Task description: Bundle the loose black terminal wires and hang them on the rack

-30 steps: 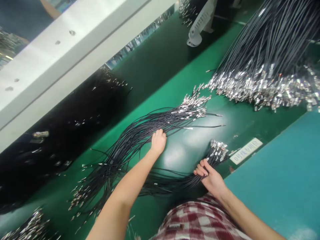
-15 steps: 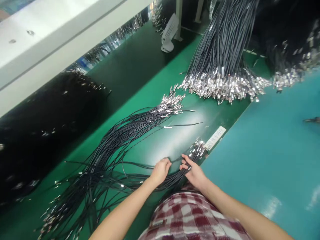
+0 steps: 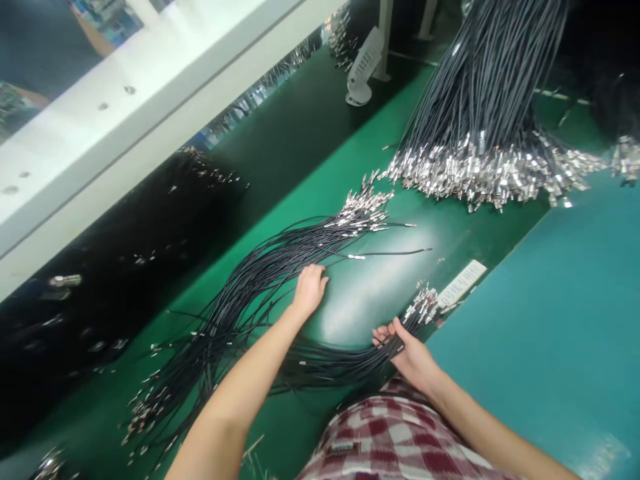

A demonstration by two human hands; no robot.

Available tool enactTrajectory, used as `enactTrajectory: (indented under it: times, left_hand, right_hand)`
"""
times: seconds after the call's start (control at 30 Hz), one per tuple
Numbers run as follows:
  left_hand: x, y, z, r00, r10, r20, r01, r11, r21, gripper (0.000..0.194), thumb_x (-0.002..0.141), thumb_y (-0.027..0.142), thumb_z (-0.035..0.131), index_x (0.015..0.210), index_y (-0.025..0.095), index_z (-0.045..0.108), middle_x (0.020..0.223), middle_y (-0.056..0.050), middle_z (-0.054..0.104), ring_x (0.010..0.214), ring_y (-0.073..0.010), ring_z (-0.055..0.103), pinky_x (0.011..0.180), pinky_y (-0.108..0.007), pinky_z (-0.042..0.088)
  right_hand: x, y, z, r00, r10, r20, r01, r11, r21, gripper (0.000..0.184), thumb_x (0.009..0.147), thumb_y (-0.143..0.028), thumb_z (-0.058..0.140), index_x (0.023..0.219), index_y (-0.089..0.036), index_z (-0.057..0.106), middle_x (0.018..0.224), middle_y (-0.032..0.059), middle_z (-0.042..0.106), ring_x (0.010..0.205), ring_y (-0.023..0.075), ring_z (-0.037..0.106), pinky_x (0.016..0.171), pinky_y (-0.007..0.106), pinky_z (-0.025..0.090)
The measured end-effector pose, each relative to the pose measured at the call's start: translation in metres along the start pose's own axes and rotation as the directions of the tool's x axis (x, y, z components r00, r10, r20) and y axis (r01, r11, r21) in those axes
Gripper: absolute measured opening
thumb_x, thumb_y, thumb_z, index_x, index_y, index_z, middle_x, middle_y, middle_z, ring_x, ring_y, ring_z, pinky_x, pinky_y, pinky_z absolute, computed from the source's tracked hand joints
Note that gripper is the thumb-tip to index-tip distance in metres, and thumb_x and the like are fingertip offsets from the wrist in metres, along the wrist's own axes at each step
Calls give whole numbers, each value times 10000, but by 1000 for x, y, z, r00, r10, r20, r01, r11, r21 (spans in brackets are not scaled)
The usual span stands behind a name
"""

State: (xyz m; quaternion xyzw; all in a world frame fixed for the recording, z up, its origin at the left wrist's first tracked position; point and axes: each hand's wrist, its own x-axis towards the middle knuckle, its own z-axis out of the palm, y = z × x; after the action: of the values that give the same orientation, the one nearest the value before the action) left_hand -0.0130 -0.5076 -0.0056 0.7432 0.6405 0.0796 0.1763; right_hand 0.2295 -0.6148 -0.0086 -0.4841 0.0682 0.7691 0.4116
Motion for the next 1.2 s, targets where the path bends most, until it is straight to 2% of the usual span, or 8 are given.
enactTrajectory:
  times: [0.07,0.17,0.47,0.63,0.8,1.0,1.1,1.2]
  left_hand:
    - [27,-13,4,999,-22,33,18,992,122,277,904,158,538,1179,135,561,1143,-132,596,1081,-255,537,932,-378,448]
    - [46,-18,12,998,-7,59,-7,973,231,342,923,154,494,1262,126,521,1148,-137,588,1073,-253,539,924,-365,452]
    - [62,-12,19,997,46,58,-64,935,349,458,948,111,369,1391,193,451,1245,-149,538,1115,-264,511,888,-369,455]
    - [66,1,21,994,99,55,-111,946,304,309,947,136,408,1218,144,557,1235,-144,551,1109,-261,506,912,-372,444]
    - [47,17,30,996,50,78,-73,944,321,184,952,165,424,1022,135,592,1063,-128,600,998,-266,530,855,-376,442]
    - [-1,15,37,976,163,143,-203,920,336,250,972,155,354,932,156,601,975,-126,613,947,-267,540,837,-392,433]
    - [-23,16,35,963,211,166,-251,929,273,206,967,182,391,937,161,594,1026,-123,611,967,-265,536,848,-393,435]
    - [-30,20,31,959,231,161,-262,943,207,176,953,175,415,1010,156,580,1122,-129,594,1013,-264,527,864,-393,435]
  right_hand:
    - [1,1,0,999,29,-14,-28,999,46,351,622,-411,877,625,-178,615,710,12,639,780,177,624,808,329,536]
    - [5,1,2,999,39,-36,-36,998,58,346,627,-395,877,630,-172,611,673,2,608,701,158,604,745,304,543]
    - [11,-4,10,996,71,-58,-68,996,50,409,552,-400,912,586,-165,579,605,-6,559,628,145,565,649,269,528]
    - [11,-4,10,996,61,-65,-57,997,51,411,546,-392,916,587,-166,576,594,-17,542,617,135,552,652,268,529]
    - [10,-4,9,996,55,-67,-51,997,58,421,530,-392,924,587,-168,572,589,-21,535,613,133,542,653,276,532]
    - [7,-5,7,998,60,-33,-58,997,51,400,569,-391,909,585,-174,573,590,-19,532,613,134,542,672,297,536]
    - [6,-4,5,998,53,-18,-52,998,41,368,640,-391,871,596,-188,568,594,-24,534,610,139,549,680,316,537]
    - [5,-3,3,998,56,-32,-54,997,53,357,666,-382,855,601,-190,562,590,-24,540,598,144,557,681,330,537]
